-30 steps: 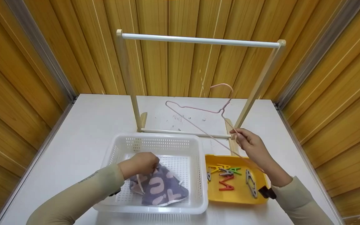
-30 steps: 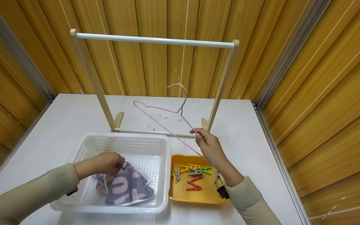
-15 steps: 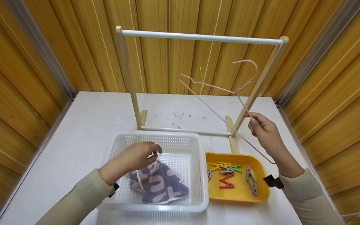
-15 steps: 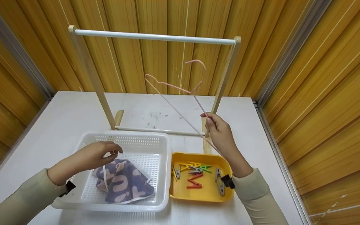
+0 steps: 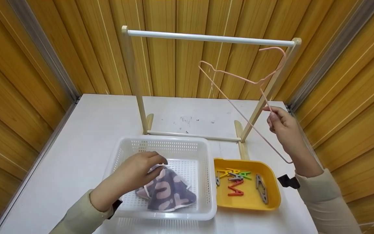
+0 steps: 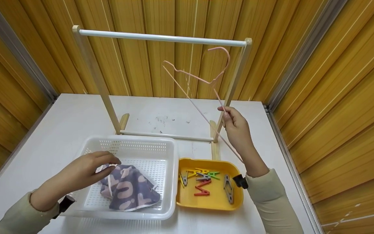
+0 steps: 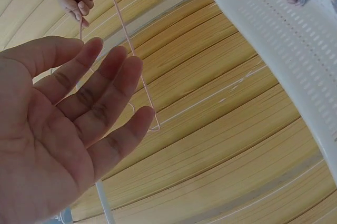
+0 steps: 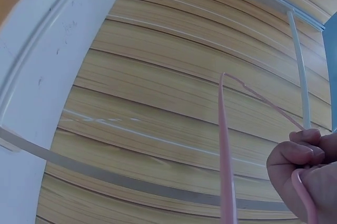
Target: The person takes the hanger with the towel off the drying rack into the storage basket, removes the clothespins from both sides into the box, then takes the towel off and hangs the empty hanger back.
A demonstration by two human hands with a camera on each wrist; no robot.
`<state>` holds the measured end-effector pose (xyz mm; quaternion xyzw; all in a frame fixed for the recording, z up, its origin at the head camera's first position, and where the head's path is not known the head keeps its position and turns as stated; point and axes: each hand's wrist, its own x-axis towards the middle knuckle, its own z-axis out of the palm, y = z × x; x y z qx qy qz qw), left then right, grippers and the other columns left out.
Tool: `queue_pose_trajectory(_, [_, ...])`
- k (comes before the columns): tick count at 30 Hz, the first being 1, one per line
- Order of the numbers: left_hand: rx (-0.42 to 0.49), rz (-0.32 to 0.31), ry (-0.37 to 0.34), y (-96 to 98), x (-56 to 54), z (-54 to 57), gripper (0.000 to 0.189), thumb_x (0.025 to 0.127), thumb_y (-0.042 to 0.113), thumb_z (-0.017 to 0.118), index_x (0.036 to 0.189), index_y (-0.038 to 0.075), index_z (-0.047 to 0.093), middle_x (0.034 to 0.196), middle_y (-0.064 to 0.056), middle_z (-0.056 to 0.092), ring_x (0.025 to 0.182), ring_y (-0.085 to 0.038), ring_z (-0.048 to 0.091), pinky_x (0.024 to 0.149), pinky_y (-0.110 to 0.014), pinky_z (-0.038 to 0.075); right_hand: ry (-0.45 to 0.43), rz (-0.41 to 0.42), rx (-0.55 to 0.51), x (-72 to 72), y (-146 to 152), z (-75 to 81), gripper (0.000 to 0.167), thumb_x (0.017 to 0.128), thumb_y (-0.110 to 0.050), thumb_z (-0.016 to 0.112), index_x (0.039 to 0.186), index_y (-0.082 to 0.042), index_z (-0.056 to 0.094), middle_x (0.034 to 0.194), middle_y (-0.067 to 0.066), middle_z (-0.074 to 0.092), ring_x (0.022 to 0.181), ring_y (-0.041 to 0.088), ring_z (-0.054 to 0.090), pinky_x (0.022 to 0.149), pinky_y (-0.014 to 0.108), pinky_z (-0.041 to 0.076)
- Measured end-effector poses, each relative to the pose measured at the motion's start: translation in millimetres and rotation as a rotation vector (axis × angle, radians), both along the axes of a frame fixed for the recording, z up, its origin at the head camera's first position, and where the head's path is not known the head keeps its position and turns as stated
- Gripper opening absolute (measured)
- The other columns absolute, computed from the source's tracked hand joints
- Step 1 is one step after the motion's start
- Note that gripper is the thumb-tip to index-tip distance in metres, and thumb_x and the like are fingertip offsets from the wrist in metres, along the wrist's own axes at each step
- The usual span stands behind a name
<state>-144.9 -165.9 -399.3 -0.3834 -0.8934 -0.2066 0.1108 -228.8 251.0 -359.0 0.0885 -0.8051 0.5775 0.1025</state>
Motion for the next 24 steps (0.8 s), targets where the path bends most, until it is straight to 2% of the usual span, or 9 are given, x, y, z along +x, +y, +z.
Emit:
queue_pose_trajectory(3, [0.017, 0.011, 0.011, -2.6, 4.9, -1.1, 0.014, 0.09, 0.001, 0.071, 0.103, 0.007, 0.072, 0.098, -0.005, 0.077, 0.09, -0.023, 0.074, 0.081, -0.039, 0.061, -0.004, -0.004, -0.004, -3.6, 1.6, 4.1, 0.023, 0.11, -0.012, 0.04, 0.12, -0.008, 0.06, 0.072, -0.008, 0.046, 0.065, 0.007, 0.038, 0.056, 0.018, 0.035])
queue_pose_trajectory(6, [0.02, 0.032, -0.01, -4.5, 9.1, -2.8, 0.014, 0.091, 0.002, 0.071, 0.103, 0.008, 0.073, 0.098, -0.004, 0.076, 0.09, -0.022, 0.074, 0.08, -0.037, 0.061, -0.007, -0.01, -0.029, -7.9, 2.8, 7.6, 0.022, 0.11, -0.013, 0.041, 0.119, -0.009, 0.061, 0.072, -0.008, 0.047, 0.065, 0.007, 0.039, 0.056, 0.018, 0.036])
queue_pose_trajectory(8, [0.02, 0.042, -0.026, -5.4, 11.7, -4.6, 0.014, 0.091, 0.003, 0.071, 0.104, 0.008, 0.073, 0.099, -0.004, 0.076, 0.09, -0.021, 0.074, 0.08, -0.036, 0.061, -0.008, -0.016, -0.046, -11.0, 4.3, 9.4, 0.021, 0.11, -0.014, 0.042, 0.117, -0.014, 0.062, 0.072, -0.009, 0.048, 0.065, 0.007, 0.039, 0.056, 0.017, 0.036])
queue_pose_trajectory(11, [0.03, 0.03, -0.029, -6.4, 15.0, -7.9, 0.014, 0.091, 0.003, 0.071, 0.104, 0.009, 0.073, 0.099, -0.003, 0.076, 0.09, -0.021, 0.074, 0.078, -0.034, 0.061, -0.013, -0.02, -0.095, -15.6, 6.7, 11.5, 0.02, 0.109, -0.015, 0.044, 0.115, -0.018, 0.064, 0.071, -0.009, 0.049, 0.065, 0.007, 0.039, 0.056, 0.017, 0.035])
queue_pose_trajectory(18, [0.071, 0.015, -0.001, -8.7, 21.6, -12.9, 0.013, 0.089, 0.001, 0.072, 0.101, 0.008, 0.073, 0.095, -0.002, 0.076, 0.088, -0.02, 0.074, 0.077, -0.032, 0.061, -0.065, -0.033, -0.114, -27.5, 13.0, 12.8, 0.019, 0.109, -0.015, 0.044, 0.12, -0.01, 0.058, 0.073, -0.01, 0.048, 0.065, 0.006, 0.039, 0.056, 0.015, 0.036])
queue_pose_trajectory(24, [0.076, 0.015, -0.021, -9.3, 24.4, -16.2, 0.014, 0.089, 0.001, 0.073, 0.101, 0.007, 0.072, 0.097, -0.003, 0.076, 0.089, -0.02, 0.074, 0.077, -0.031, 0.062, -0.102, -0.042, -0.143, -35.4, 17.2, 12.0, 0.017, 0.109, -0.014, 0.043, 0.118, -0.013, 0.058, 0.074, -0.01, 0.048, 0.067, 0.006, 0.039, 0.057, 0.016, 0.036])
